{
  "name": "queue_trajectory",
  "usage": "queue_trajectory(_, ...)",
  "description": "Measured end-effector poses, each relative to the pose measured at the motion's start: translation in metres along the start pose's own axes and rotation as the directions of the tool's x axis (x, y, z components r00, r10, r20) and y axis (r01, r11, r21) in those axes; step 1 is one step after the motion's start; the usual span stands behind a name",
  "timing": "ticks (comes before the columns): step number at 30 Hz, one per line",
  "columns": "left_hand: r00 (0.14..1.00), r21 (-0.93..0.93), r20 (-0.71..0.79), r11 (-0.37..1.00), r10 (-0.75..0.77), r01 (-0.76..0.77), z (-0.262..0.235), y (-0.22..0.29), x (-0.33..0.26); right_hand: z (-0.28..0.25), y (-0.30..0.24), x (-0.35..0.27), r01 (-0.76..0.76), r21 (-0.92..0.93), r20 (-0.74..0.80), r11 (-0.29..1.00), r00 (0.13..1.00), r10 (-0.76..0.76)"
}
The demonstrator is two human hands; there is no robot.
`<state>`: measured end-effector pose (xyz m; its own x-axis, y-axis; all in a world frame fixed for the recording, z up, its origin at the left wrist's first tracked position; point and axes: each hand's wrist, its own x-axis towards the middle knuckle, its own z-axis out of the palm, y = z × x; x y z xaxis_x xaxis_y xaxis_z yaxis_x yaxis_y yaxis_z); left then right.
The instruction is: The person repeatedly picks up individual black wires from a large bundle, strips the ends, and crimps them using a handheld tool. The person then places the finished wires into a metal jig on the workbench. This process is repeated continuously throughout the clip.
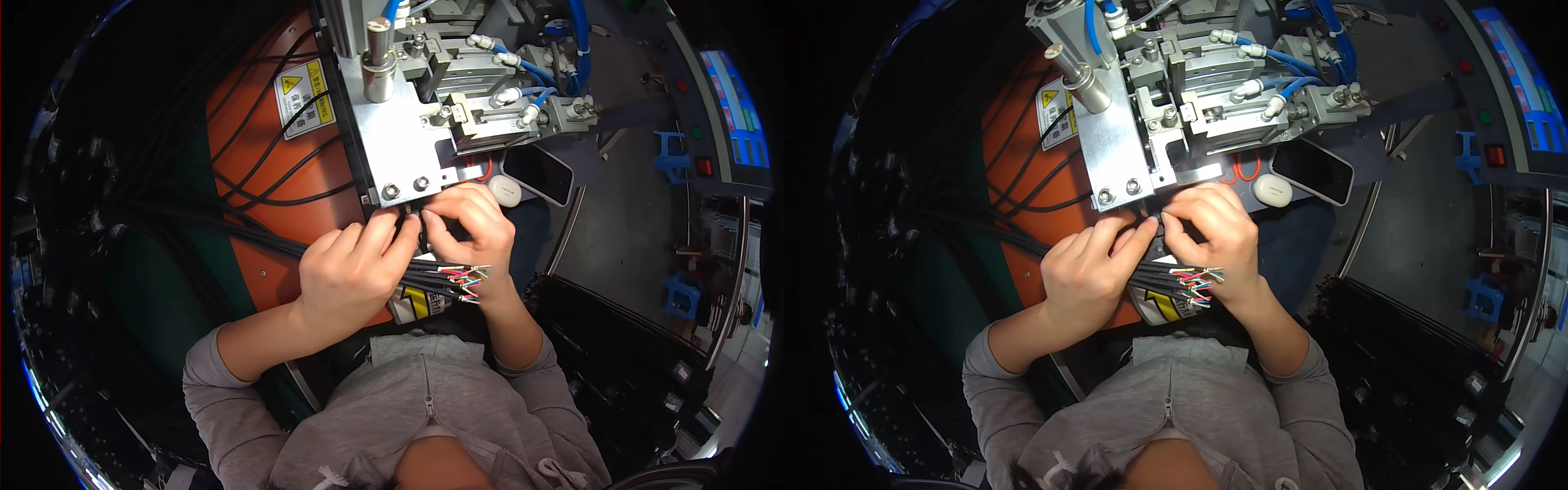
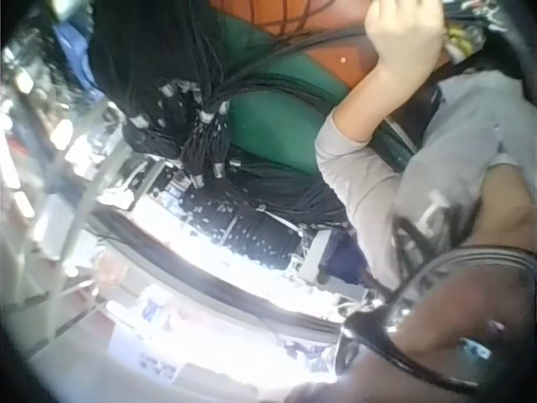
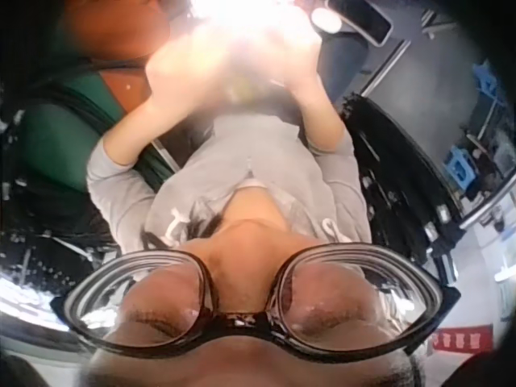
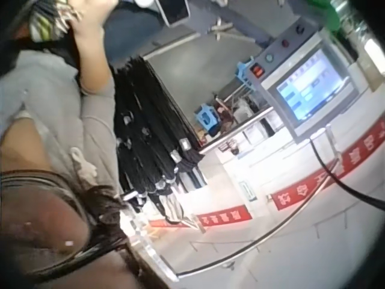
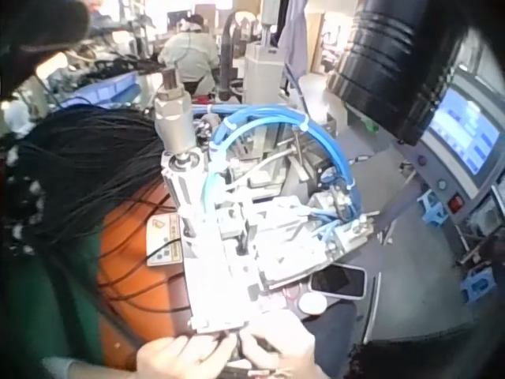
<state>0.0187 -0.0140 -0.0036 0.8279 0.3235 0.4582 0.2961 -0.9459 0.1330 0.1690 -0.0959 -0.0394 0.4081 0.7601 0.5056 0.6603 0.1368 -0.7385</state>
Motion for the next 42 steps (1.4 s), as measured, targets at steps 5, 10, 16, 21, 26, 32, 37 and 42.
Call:
queue_trajectory(5, 0.99, 0.032, 0.14, 0.999, 0.009, -0.013, -0.008, 0.004, -0.005, -0.001, 0.01, -0.013, -0.458, 0.264, 0.118, 0.849, 0.889, 0.443)
queue_trajectory(10, 0.984, 0.068, 0.178, 0.998, -0.018, 0.006, -0.01, 0.002, -0.007, -0.024, 0.012, -0.014, -0.048, 0.255, 0.074, 0.966, 0.997, 0.03)
queue_trajectory(16, 0.99, -0.155, 0.125, 0.987, 0.058, -0.039, -0.012, -0.002, -0.005, -0.043, 0.003, -0.021, -0.094, 0.547, 0.113, 0.832, 0.993, 0.038)
queue_trajectory(21, 0.982, -0.312, -0.145, 0.936, 0.12, -0.16, -0.006, -0.007, 0.002, -0.028, -0.006, -0.019, -0.267, 0.516, 0.084, 0.814, 0.961, 0.262)
queue_trajectory(26, 0.992, -0.419, -0.097, 0.901, 0.079, -0.113, -0.005, -0.011, 0.0, -0.01, -0.034, -0.005, -0.191, 0.495, 0.002, 0.847, 0.976, 0.219)
queue_trajectory(32, 0.974, -0.371, -0.218, 0.918, 0.056, -0.136, 0.0, -0.01, 0.001, -0.012, -0.025, 0.001, 0.079, 0.194, -0.053, 0.978, 0.996, -0.07)
queue_trajectory(37, 0.975, -0.359, -0.212, 0.922, 0.07, -0.144, 0.002, -0.008, 0.0, -0.01, -0.022, 0.001, -0.339, 0.686, 0.181, 0.644, 0.937, 0.3)
queue_trajectory(42, 0.974, -0.277, -0.206, 0.949, 0.093, -0.149, 0.003, -0.008, -0.001, -0.009, -0.026, 0.002, -0.053, 0.324, -0.082, 0.944, 0.993, 0.083)
